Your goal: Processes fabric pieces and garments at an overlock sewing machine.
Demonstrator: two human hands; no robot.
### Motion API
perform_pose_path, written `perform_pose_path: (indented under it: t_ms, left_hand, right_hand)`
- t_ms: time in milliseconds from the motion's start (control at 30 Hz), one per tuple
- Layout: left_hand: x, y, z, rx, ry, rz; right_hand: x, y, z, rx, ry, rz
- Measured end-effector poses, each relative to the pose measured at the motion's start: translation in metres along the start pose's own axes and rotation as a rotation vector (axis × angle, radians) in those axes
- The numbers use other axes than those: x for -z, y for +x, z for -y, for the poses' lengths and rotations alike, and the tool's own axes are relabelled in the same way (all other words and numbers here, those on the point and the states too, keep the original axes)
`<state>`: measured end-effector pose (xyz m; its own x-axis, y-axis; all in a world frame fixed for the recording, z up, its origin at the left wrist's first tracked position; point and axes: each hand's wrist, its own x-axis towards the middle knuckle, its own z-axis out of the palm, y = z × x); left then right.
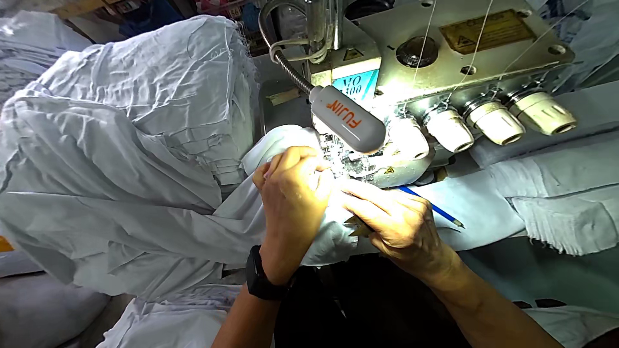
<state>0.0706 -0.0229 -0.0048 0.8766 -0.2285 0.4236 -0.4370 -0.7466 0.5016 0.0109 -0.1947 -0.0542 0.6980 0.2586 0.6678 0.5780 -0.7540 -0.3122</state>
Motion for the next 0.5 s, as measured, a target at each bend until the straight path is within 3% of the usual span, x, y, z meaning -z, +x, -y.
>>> perform_pose_path:
  t_ms: [133,500]
  left_hand:
    - [0.002,-0.008,0.007,-0.109,0.048,0.004]
    - [-0.001,0.000,0.020,-0.168,-0.040,-0.010]
  right_hand:
    - [0.001,0.000,0.003,-0.021,-0.033,0.016]
    - [-0.005,0.007,0.001,-0.006,-0.045,-0.035]
